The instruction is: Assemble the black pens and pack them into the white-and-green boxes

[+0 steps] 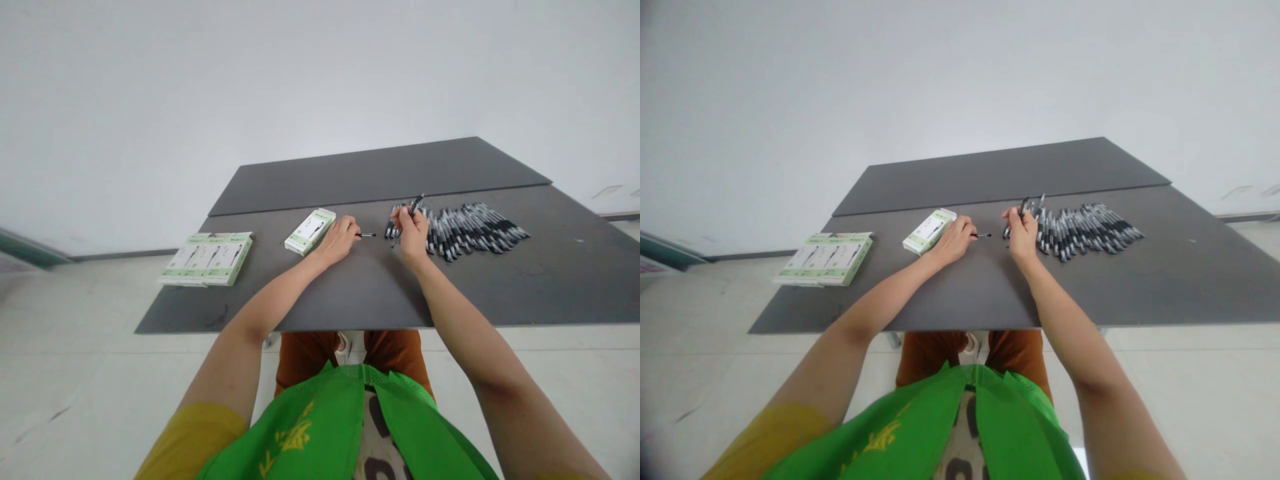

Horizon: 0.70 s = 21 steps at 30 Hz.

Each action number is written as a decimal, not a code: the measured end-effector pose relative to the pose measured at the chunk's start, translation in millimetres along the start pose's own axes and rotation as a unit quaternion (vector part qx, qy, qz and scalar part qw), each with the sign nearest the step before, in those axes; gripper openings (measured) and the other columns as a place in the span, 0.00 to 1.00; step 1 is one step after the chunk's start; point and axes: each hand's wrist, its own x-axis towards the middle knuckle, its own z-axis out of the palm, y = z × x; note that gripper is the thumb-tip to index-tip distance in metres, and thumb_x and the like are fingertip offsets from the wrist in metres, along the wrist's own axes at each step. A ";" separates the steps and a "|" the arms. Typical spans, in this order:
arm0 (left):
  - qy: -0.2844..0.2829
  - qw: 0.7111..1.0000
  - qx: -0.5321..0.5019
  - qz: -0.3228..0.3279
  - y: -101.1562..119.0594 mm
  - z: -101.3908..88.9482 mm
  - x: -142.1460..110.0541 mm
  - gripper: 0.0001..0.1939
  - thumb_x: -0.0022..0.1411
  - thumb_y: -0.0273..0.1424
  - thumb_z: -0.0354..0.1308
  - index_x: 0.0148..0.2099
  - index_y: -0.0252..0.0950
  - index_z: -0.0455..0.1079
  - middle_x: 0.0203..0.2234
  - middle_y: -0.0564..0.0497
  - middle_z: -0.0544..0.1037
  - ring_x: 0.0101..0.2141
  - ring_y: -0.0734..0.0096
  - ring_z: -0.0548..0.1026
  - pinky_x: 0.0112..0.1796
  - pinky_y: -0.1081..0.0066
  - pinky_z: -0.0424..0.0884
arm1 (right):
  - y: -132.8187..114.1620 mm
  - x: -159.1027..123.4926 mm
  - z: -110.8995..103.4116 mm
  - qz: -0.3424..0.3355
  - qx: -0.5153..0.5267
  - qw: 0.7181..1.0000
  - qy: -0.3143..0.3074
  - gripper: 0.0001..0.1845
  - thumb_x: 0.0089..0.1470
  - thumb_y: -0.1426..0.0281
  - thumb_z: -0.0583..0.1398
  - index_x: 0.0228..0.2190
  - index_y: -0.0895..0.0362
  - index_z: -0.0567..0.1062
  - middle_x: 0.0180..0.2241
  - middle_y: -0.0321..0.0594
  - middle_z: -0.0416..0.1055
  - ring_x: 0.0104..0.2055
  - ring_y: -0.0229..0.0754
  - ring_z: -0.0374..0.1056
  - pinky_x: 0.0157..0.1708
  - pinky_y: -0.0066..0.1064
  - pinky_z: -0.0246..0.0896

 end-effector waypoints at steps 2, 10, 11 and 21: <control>0.058 0.995 -0.061 -0.047 5.7 3.6 5.3 0.05 0.68 0.27 0.50 0.46 0.35 0.64 0.47 0.42 0.63 0.49 0.64 0.67 0.52 0.63 0.64 | -0.6 -4.1 6.6 -0.037 0.046 0.998 -0.036 0.06 0.53 0.63 0.61 0.33 0.51 0.74 0.36 0.35 0.72 0.41 0.36 0.68 0.36 0.26 0.64; 0.187 0.947 -0.148 -0.214 65.3 -1.4 34.9 0.06 0.68 0.29 0.50 0.44 0.38 0.67 0.49 0.43 0.61 0.54 0.59 0.62 0.57 0.57 0.61 | 24.9 -24.9 28.4 0.047 0.063 0.981 -0.176 0.16 0.50 0.56 0.63 0.38 0.51 0.70 0.35 0.35 0.73 0.43 0.38 0.69 0.38 0.29 0.67; 0.190 0.943 -0.142 -0.235 74.5 -3.4 36.8 0.06 0.67 0.30 0.51 0.44 0.39 0.68 0.50 0.43 0.62 0.54 0.57 0.61 0.57 0.55 0.60 | 27.4 -25.5 29.4 0.044 0.066 0.983 -0.166 0.17 0.50 0.55 0.63 0.38 0.51 0.70 0.34 0.34 0.72 0.41 0.38 0.69 0.36 0.28 0.67; 0.153 0.875 -0.233 -0.397 50.8 29.8 69.2 0.14 0.69 0.40 0.46 0.44 0.37 0.68 0.46 0.41 0.73 0.50 0.61 0.70 0.51 0.60 0.65 | -11.4 -8.1 7.8 0.021 0.142 0.989 -0.034 0.26 0.53 0.55 0.62 0.21 0.52 0.52 0.16 0.25 0.44 0.14 0.30 0.40 0.11 0.22 0.42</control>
